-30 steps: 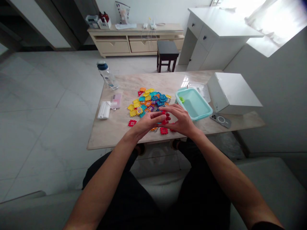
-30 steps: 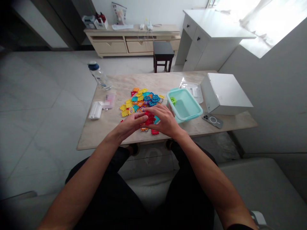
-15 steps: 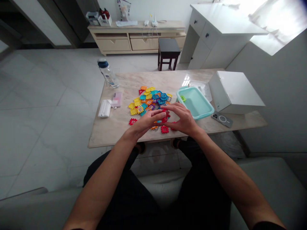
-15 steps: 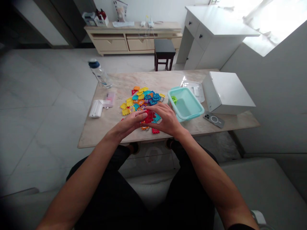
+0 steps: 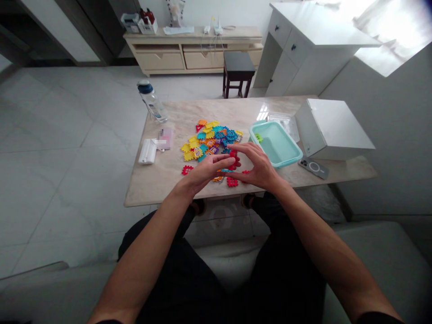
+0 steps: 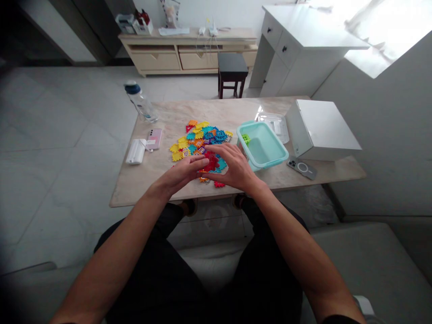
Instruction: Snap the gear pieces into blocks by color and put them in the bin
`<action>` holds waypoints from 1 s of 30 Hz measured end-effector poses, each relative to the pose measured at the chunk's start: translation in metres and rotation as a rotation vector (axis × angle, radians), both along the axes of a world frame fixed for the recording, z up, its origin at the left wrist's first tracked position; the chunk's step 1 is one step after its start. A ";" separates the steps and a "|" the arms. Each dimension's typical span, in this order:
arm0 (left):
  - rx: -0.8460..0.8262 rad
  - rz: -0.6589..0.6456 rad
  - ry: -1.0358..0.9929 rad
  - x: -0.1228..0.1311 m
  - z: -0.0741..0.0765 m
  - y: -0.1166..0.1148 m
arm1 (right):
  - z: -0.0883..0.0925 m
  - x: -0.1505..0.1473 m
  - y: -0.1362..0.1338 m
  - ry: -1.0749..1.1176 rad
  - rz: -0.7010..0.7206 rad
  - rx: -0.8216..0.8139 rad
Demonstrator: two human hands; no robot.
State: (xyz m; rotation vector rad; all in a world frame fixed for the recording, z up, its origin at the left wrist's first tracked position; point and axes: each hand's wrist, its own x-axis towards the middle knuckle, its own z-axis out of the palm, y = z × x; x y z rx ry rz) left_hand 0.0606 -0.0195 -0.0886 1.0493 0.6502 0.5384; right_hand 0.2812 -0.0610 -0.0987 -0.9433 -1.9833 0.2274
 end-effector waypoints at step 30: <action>-0.051 0.100 0.023 0.002 0.007 0.000 | -0.003 0.003 0.000 0.017 -0.016 -0.005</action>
